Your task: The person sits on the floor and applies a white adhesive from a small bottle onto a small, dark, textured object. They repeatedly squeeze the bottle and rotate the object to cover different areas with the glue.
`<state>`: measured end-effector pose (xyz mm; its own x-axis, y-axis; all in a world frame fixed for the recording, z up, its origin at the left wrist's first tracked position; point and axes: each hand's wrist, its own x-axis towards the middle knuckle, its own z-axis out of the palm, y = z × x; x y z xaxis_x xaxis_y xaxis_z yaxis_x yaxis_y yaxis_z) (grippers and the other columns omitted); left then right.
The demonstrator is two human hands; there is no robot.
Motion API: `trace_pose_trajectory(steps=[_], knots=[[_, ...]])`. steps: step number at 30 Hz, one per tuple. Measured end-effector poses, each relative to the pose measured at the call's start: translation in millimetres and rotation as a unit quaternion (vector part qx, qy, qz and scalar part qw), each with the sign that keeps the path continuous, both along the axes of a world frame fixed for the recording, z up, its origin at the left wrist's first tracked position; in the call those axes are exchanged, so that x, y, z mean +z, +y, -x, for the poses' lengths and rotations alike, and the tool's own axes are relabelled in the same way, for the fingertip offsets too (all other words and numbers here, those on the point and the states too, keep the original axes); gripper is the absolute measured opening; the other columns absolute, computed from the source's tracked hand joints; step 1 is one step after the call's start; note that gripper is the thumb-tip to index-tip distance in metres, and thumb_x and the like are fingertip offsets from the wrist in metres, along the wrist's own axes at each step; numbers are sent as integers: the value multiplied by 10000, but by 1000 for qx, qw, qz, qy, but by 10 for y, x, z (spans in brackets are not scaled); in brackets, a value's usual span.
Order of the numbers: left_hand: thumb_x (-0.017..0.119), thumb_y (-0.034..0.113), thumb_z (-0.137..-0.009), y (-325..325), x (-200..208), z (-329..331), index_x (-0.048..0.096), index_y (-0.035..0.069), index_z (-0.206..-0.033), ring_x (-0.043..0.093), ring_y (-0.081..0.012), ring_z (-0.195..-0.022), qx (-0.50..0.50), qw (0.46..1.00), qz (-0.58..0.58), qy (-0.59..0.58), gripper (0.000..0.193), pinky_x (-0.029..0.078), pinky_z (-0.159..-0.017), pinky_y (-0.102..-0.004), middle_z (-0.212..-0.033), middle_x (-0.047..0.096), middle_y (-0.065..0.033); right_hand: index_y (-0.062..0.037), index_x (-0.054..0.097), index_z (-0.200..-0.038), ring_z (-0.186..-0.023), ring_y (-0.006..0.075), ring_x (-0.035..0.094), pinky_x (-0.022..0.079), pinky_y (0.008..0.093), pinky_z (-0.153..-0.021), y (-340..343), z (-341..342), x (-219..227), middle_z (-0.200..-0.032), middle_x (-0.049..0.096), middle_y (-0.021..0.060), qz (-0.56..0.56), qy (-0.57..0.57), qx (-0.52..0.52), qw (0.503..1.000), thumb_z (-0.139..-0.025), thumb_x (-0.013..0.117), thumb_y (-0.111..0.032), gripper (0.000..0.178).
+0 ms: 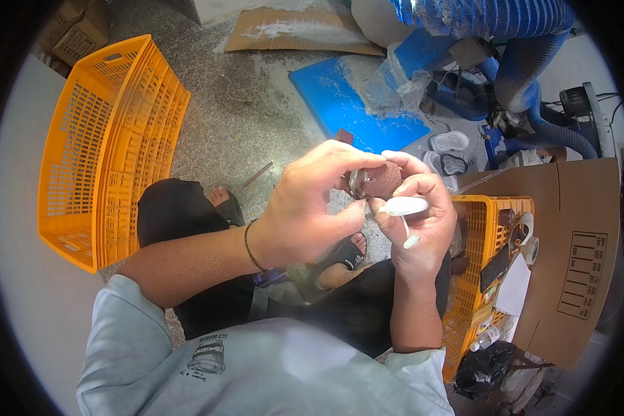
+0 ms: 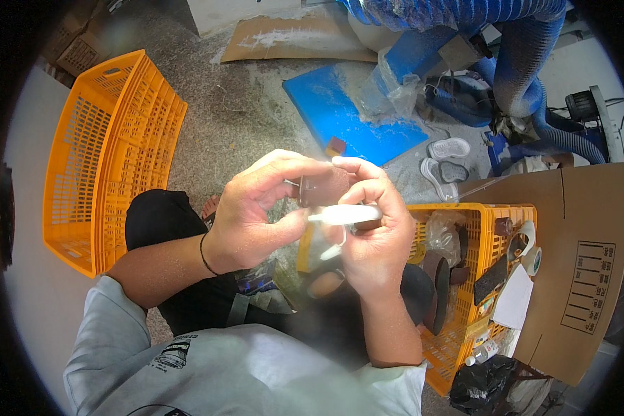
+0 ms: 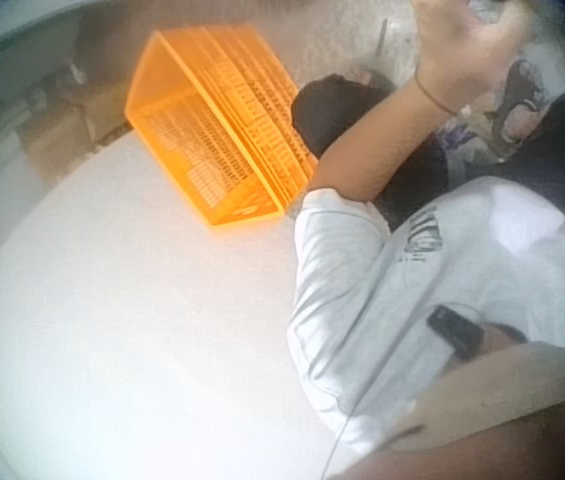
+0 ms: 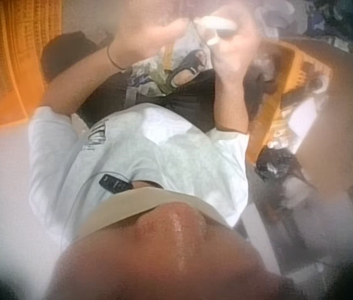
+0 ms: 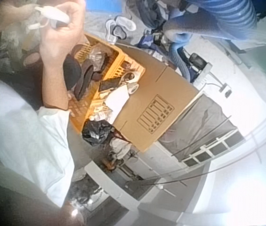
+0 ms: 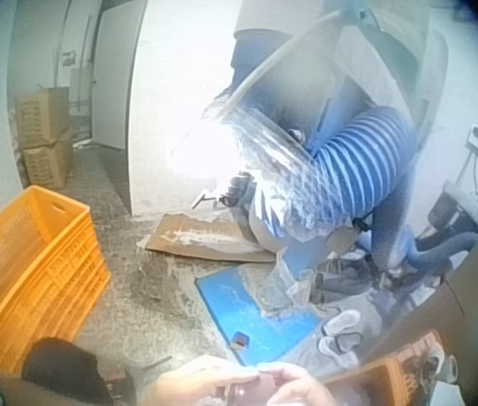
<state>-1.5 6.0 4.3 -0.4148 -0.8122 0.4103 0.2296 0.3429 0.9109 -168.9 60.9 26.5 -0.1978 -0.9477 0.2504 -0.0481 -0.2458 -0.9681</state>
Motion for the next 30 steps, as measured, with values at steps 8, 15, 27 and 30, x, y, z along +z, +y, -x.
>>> trace_pose_trajectory(steps=[8,15,27,30], knots=[[654,-28,-779,-13,47,-9,646,0,-1235,677,-244,-959,-4,1000,-5,-13,457,569,-827,-339,-1093,646,-158,-43,588,-845,-1203,245,591,455,374,-1028,3,2,13,-1281,644,163,-7,-2,2,1000,-742,830,-75,266],[639,-85,-815,-20,69,-74,607,-38,-1290,636,-234,-1104,-39,998,-26,-42,478,550,-942,-344,-1199,595,-161,-43,592,-846,-1193,228,589,454,362,-1020,2,-4,21,-1290,638,160,-13,-1,-2,1000,-721,787,-26,233],[667,-24,-771,-57,-6,-13,645,25,-1261,673,-228,-979,-24,999,-23,-15,494,580,-852,-339,-1114,643,-149,-52,601,-858,-1174,219,594,462,351,-1003,-3,24,4,-1279,640,144,-17,3,1,1000,-733,830,-79,262],[669,-20,-774,-53,1,0,645,27,-1262,669,-228,-991,-26,999,-35,-7,490,581,-859,-336,-1126,639,-146,-48,608,-864,-1178,222,595,464,356,-1004,-3,39,-13,-1283,640,150,-13,2,0,1000,-736,836,-80,263]])
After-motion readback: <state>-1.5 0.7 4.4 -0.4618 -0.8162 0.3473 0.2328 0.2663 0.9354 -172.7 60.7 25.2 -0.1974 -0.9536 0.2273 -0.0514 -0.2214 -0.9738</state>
